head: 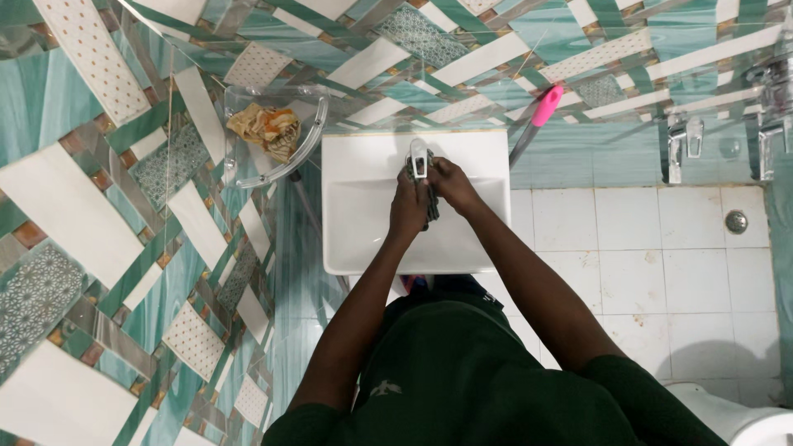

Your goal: The person wipes the bathroom sink faucet and multiple wall-mounted shower and water valves using a cloth.

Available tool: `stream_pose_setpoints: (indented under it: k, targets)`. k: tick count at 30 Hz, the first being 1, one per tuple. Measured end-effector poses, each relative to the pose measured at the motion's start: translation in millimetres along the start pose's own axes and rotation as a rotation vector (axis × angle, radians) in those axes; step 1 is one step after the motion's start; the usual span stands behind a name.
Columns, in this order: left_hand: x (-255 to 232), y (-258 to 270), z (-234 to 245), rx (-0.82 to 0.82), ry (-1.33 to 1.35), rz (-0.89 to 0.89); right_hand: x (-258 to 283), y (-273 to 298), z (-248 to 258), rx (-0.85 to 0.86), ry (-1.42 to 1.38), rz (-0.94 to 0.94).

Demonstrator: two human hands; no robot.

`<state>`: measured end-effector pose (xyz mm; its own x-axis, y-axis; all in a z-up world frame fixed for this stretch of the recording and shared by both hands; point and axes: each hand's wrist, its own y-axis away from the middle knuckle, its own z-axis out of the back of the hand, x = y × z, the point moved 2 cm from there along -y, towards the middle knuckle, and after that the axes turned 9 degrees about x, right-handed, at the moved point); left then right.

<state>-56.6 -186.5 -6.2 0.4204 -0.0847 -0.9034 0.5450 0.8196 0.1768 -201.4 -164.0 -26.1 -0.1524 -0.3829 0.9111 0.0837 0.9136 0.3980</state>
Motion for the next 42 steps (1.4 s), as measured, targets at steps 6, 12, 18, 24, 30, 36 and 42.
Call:
stream_pose_setpoints:
  k: [6, 12, 18, 24, 30, 36, 42]
  targets:
    - [39, 6, -6, 0.222, 0.068, 0.294, -12, 19, -9, -0.066, -0.032, -0.227]
    - [31, -24, 3, 0.170, 0.202, 0.125, -33, -17, 7, -0.120, 0.025, 0.176]
    - [32, 30, -3, 0.169, -0.019, 0.142, -22, 39, -19, -0.068, 0.026, -0.150]
    - [-34, 71, 26, 0.126, -0.203, -0.072, 18, 83, -23, -0.015, -0.040, -0.007]
    - [-96, 12, 34, -0.187, -0.646, -0.207, 34, 32, 6, -0.240, 0.202, 0.194]
    - [-62, -44, 6, 0.135, -0.526, 0.120, 22, 5, -4, -0.147, 0.160, 0.185]
    - [-48, -85, 6, 0.039, -0.597, -0.012, 37, -29, 8, 0.079, -0.326, 0.156]
